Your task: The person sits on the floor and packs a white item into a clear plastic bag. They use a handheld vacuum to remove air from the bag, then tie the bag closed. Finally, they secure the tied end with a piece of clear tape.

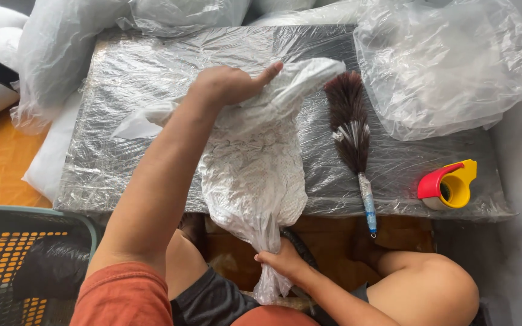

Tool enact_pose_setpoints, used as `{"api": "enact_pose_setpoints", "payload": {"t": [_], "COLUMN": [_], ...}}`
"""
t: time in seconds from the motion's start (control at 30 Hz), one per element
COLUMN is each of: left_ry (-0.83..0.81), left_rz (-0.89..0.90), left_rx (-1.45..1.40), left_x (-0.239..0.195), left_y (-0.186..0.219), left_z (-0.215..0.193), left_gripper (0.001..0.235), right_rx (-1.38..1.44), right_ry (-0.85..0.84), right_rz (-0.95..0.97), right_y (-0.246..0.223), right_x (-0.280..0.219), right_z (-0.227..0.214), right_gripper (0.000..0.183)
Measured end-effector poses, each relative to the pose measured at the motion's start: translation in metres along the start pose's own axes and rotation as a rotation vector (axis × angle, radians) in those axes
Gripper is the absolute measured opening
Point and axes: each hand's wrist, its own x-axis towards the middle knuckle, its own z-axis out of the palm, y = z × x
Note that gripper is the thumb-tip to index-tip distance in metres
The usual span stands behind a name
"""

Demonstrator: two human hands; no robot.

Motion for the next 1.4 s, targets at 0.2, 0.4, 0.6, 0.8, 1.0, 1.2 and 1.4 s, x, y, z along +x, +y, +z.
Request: {"api": "enact_pose_setpoints", "payload": {"t": [0.2, 0.4, 0.6, 0.8, 1.0, 1.2, 1.4], "left_ry": [0.359, 0.605, 0.701, 0.742, 0.838, 0.965, 0.819], "left_rz": [0.317, 0.469, 0.464, 0.445, 0.450, 0.465, 0.485], "left_rx": [-0.067, 0.055, 0.286, 0.190, 0.192, 0.218, 0.136], "left_x": [0.010, -0.013, -0.001, 0.052, 0.095, 0.133, 0.119], "left_y": [-0.013, -0.033, -0.047, -0.057, -0.065, -0.074, -0.071], "left_z": [0.069, 0.128, 0.175, 0.172, 0.167, 0.172, 0.151], "left_gripper": [0.091, 0.123, 0.135, 0.121, 0.115, 0.107, 0.103], "right_rx": [-0.031, 0.039, 0.030, -0.053, -0.101, -0.136, -0.071], "right_ry": [-0.013, -0.031, -0.048, 0.010, 0.017, 0.049, 0.040], "right_rz": [0.025, 0.103, 0.099, 0.059, 0.048, 0.052, 0.033], "right_y": [-0.012, -0.021, -0.022, -0.007, 0.004, 0.010, 0.004], "right_x": [-0.010, -0.015, -0.015, -0.006, -0.001, 0.002, 0.003], "right_z": [-0.002, -0.001, -0.001, -0.001, -0.001, 0.001, 0.002], "right_gripper": [0.016, 0.010, 0.011, 0.019, 0.021, 0.022, 0.016]}}
